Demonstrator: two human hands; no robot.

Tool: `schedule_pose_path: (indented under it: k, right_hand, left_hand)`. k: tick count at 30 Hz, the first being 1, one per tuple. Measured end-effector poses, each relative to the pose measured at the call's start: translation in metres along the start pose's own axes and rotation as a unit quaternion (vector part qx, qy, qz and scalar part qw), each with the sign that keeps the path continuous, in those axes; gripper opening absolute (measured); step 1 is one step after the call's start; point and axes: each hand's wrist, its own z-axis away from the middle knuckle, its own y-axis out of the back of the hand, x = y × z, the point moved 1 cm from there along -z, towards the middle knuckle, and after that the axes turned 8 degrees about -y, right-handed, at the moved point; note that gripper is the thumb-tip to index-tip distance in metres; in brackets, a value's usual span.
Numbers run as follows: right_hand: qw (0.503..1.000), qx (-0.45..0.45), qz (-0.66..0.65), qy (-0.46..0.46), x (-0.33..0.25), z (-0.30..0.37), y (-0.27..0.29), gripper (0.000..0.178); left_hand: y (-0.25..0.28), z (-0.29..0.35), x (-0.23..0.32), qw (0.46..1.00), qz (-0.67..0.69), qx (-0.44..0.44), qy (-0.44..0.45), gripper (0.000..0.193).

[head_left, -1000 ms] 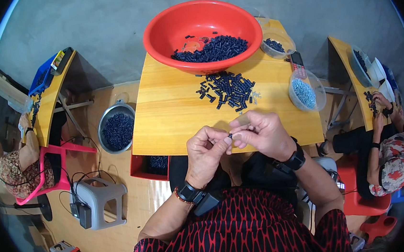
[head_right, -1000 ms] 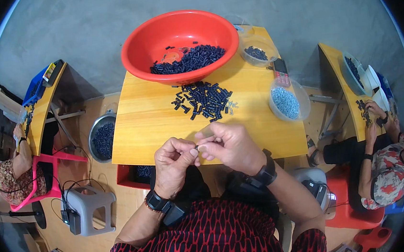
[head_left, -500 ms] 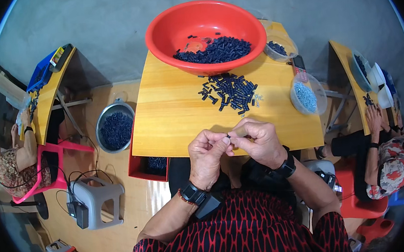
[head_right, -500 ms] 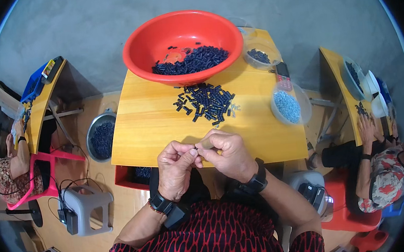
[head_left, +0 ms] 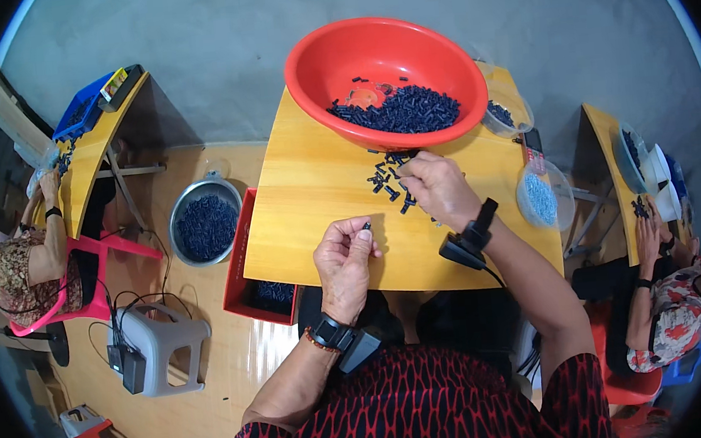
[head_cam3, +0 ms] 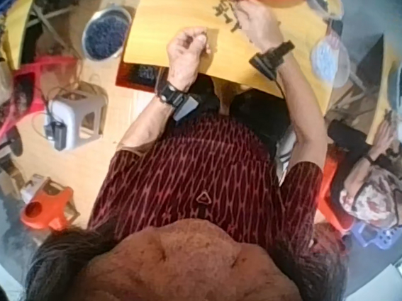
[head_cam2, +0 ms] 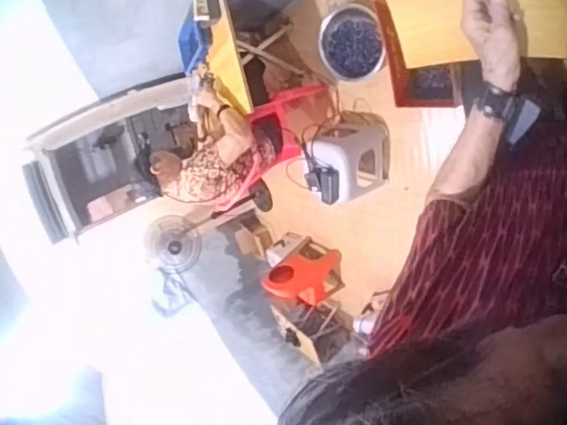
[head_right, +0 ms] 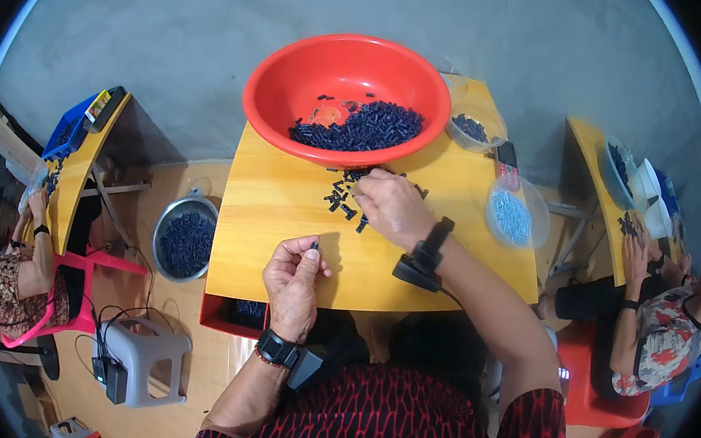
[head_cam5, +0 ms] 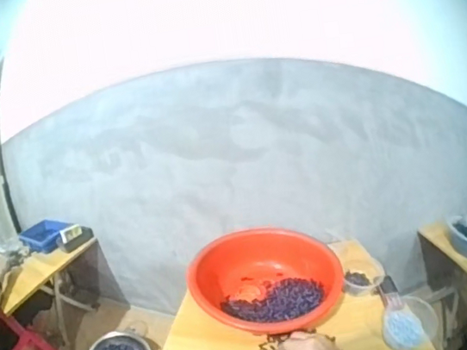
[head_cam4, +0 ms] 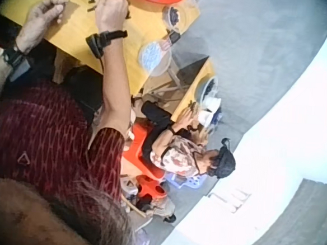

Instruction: The person picks up a black plastic piece and a metal pin by hand, inserts the pin into the piece, and places the assembled unit onto the table, repeating this process multiple times.

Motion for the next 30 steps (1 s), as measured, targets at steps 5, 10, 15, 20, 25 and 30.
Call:
schedule_pose_path:
  k: [5, 10, 15, 20, 25, 30]
  right_hand:
    - [0.995, -0.020, 0.089, 0.031, 0.000, -0.015, -0.019, 0.008]
    - [0.987, -0.059, 0.139, 0.054, -0.003, -0.019, -0.020, 0.008]
    - [0.987, -0.062, 0.142, 0.052, -0.007, -0.017, -0.017, 0.007]
    - [0.997, -0.012, 0.071, 0.042, -0.017, -0.001, -0.005, 0.010]
    - [0.984, -0.032, -0.130, -0.114, -0.037, 0.037, 0.015, 0.010]
    - [0.927, -0.041, -0.320, -0.190, -0.043, 0.070, 0.018, 0.012]
  left_hand:
    - [0.002, -0.003, -0.003, 1.000, 0.011, 0.003, -0.012, 0.012]
    - [0.001, -0.004, -0.002, 1.000, 0.018, 0.005, -0.008, 0.012]
    - [0.001, -0.002, 0.000, 1.000, 0.001, 0.003, -0.005, 0.012]
    - [0.003, -0.002, -0.002, 1.000, -0.014, -0.010, -0.009, 0.012]
    - [-0.001, -0.003, 0.003, 0.999, -0.018, -0.037, -0.011, 0.013]
    - [0.001, -0.001, 0.002, 0.997, -0.017, -0.071, 0.008, 0.011]
